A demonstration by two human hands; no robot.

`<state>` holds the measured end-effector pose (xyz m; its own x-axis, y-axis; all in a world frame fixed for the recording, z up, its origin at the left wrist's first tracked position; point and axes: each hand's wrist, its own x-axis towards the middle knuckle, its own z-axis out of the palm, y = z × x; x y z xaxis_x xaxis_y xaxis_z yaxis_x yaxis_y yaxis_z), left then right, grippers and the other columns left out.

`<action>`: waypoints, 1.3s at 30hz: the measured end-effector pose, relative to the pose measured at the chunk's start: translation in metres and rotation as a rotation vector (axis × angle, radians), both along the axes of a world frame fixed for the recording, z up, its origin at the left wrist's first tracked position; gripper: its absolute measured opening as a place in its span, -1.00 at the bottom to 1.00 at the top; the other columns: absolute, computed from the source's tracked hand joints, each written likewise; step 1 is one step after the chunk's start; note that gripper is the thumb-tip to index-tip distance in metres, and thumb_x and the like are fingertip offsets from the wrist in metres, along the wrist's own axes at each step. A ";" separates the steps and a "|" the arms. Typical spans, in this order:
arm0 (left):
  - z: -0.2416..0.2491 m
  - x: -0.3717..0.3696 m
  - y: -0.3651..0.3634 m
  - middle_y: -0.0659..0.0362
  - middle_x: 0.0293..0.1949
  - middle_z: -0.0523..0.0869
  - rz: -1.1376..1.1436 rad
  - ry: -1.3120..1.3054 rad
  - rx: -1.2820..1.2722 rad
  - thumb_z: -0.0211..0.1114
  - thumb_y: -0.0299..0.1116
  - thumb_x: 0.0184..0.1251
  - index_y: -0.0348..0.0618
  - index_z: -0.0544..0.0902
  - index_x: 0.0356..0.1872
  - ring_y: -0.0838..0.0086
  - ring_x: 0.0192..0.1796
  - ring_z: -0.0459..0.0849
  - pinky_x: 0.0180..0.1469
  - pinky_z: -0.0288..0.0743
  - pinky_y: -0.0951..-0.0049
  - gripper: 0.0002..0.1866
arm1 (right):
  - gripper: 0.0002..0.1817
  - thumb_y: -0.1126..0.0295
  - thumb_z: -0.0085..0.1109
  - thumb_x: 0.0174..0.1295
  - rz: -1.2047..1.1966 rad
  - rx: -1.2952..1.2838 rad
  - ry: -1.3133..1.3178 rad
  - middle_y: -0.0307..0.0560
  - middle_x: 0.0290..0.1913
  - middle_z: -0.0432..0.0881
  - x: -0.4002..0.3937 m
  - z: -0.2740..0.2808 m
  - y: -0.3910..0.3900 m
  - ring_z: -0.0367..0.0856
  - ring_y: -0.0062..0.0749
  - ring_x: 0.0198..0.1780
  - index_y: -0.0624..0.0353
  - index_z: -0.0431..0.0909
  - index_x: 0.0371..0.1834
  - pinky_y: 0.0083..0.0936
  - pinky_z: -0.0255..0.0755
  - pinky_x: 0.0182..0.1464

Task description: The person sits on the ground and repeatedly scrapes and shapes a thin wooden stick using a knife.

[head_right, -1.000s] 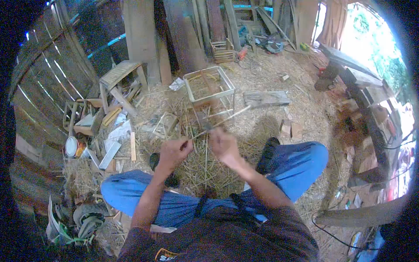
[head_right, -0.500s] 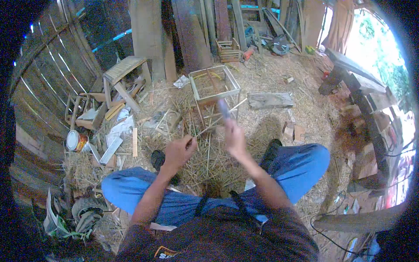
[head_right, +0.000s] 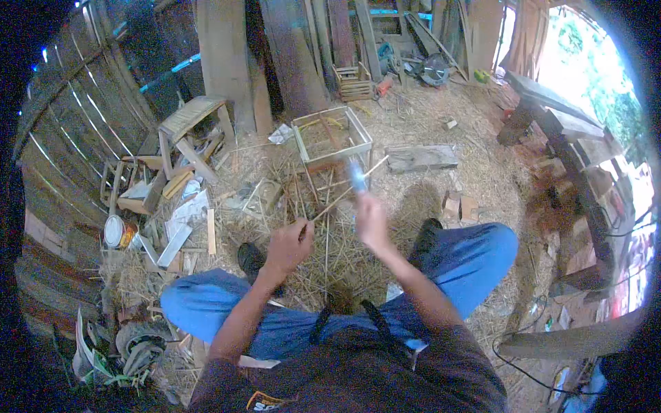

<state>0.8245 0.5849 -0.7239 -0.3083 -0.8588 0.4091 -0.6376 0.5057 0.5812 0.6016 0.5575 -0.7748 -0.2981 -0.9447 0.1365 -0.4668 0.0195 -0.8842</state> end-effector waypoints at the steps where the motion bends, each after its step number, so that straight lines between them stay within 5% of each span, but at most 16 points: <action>1: 0.000 -0.001 0.000 -0.11 -0.54 0.64 -0.006 -0.004 0.000 0.15 -0.18 0.47 -0.19 0.57 -0.36 -0.07 -0.45 0.66 -0.39 0.48 -0.01 -0.71 | -0.60 0.13 -0.08 0.53 0.057 -0.081 -0.009 0.18 -0.57 0.51 0.013 -0.006 0.009 0.45 -0.29 -0.56 0.25 0.60 -0.17 -0.22 0.34 -0.43; 3: -0.001 -0.001 0.001 -0.12 -0.54 0.64 0.010 0.009 0.019 0.14 -0.20 0.47 -0.19 0.57 -0.36 -0.08 -0.44 0.66 -0.38 0.48 -0.02 -0.72 | -0.53 0.06 -0.13 0.54 0.176 -0.259 -0.036 0.15 -0.60 0.46 0.057 -0.010 0.030 0.37 -0.35 -0.57 0.27 0.59 -0.22 -0.21 0.31 -0.44; 8: 0.000 0.001 -0.004 -0.13 -0.52 0.65 -0.013 0.058 0.023 0.13 -0.24 0.46 -0.19 0.57 -0.34 -0.09 -0.41 0.67 -0.37 0.49 -0.01 -0.76 | -0.59 0.17 -0.19 0.57 0.039 -0.021 -0.003 0.20 -0.48 0.50 0.000 0.016 -0.004 0.47 -0.25 -0.48 0.28 0.55 -0.18 -0.21 0.36 -0.36; 11: -0.001 -0.002 0.000 -0.14 -0.51 0.65 -0.005 0.049 0.043 0.15 -0.26 0.44 -0.19 0.57 -0.34 -0.09 -0.40 0.67 -0.36 0.49 -0.01 -0.78 | -0.60 0.18 -0.22 0.58 0.134 -0.281 0.102 0.25 -0.45 0.53 0.008 0.007 0.011 0.55 -0.08 -0.45 0.25 0.55 -0.12 -0.15 0.38 -0.35; 12: -0.003 -0.003 -0.001 -0.13 -0.50 0.65 -0.005 0.040 0.043 0.16 -0.26 0.43 -0.20 0.57 -0.34 -0.09 -0.40 0.67 -0.35 0.49 0.00 -0.78 | -0.64 0.19 -0.20 0.57 0.165 -0.273 0.126 0.30 -0.41 0.56 0.027 -0.001 0.020 0.61 0.13 -0.37 0.23 0.54 -0.09 -0.09 0.40 -0.32; 15: 0.000 0.000 -0.002 -0.12 -0.50 0.66 -0.001 0.044 0.086 0.18 -0.28 0.42 -0.20 0.56 -0.34 -0.09 -0.40 0.67 -0.35 0.49 0.00 -0.80 | -0.65 0.21 -0.19 0.57 0.321 -0.102 0.184 0.33 -0.38 0.57 0.052 0.005 0.033 0.59 0.27 -0.35 0.23 0.54 -0.10 -0.05 0.40 -0.33; 19: 0.001 0.003 -0.002 -0.12 -0.49 0.66 -0.044 0.063 0.074 0.17 -0.30 0.41 -0.20 0.56 -0.33 -0.09 -0.40 0.67 -0.35 0.49 -0.01 -0.81 | -0.64 0.18 -0.16 0.56 0.077 -0.038 -0.020 0.29 -0.39 0.60 0.006 0.018 0.002 0.57 0.30 -0.41 0.24 0.54 -0.12 0.00 0.38 -0.33; 22: -0.004 -0.003 -0.001 -0.13 -0.49 0.66 -0.037 0.078 0.052 0.17 -0.30 0.41 -0.21 0.55 -0.33 -0.09 -0.38 0.67 -0.34 0.48 -0.01 -0.81 | -0.62 0.16 -0.16 0.56 0.074 -0.078 -0.008 0.16 -0.49 0.59 0.005 0.012 0.008 0.56 0.08 -0.50 0.26 0.54 -0.12 -0.06 0.40 -0.37; 25: -0.006 -0.003 -0.005 -0.13 -0.48 0.66 0.006 0.031 0.054 0.16 -0.30 0.42 -0.21 0.56 -0.33 -0.09 -0.37 0.67 -0.33 0.48 -0.01 -0.80 | -0.57 0.13 -0.22 0.58 0.242 -0.528 0.185 0.08 -0.60 0.54 0.053 -0.013 0.025 0.52 -0.04 -0.59 0.27 0.54 -0.13 -0.13 0.39 -0.46; 28: -0.002 0.000 -0.005 -0.15 -0.47 0.66 -0.016 0.068 0.083 0.15 -0.30 0.43 -0.22 0.56 -0.32 -0.10 -0.37 0.67 -0.32 0.48 -0.03 -0.80 | -0.54 0.09 -0.24 0.59 0.289 -0.404 0.209 0.16 -0.54 0.57 0.049 0.005 0.024 0.57 0.03 -0.52 0.27 0.54 -0.10 -0.12 0.41 -0.41; 31: 0.005 -0.001 0.000 -0.17 -0.47 0.66 -0.007 0.066 0.079 0.15 -0.29 0.43 -0.22 0.55 -0.31 -0.11 -0.36 0.67 -0.32 0.49 -0.03 -0.80 | -0.57 0.09 -0.18 0.56 0.092 0.095 0.003 0.27 -0.41 0.60 0.015 0.035 0.012 0.60 0.29 -0.35 0.24 0.55 -0.08 -0.01 0.43 -0.30; 37: -0.008 -0.001 -0.006 -0.16 -0.48 0.66 -0.002 0.052 0.070 0.17 -0.29 0.42 -0.22 0.56 -0.31 -0.12 -0.38 0.67 -0.35 0.50 0.01 -0.80 | -0.58 0.09 -0.14 0.54 0.239 -0.274 0.241 0.26 -0.43 0.62 0.054 0.007 0.036 0.60 0.31 -0.37 0.24 0.56 -0.12 0.06 0.42 -0.32; 39: -0.004 0.000 -0.004 -0.15 -0.49 0.66 -0.003 0.087 0.094 0.18 -0.30 0.41 -0.22 0.56 -0.31 -0.11 -0.40 0.67 -0.37 0.50 0.01 -0.82 | -0.59 0.10 -0.14 0.54 0.300 -0.119 0.231 0.27 -0.41 0.62 0.054 0.022 0.038 0.61 0.30 -0.35 0.24 0.57 -0.12 0.06 0.43 -0.31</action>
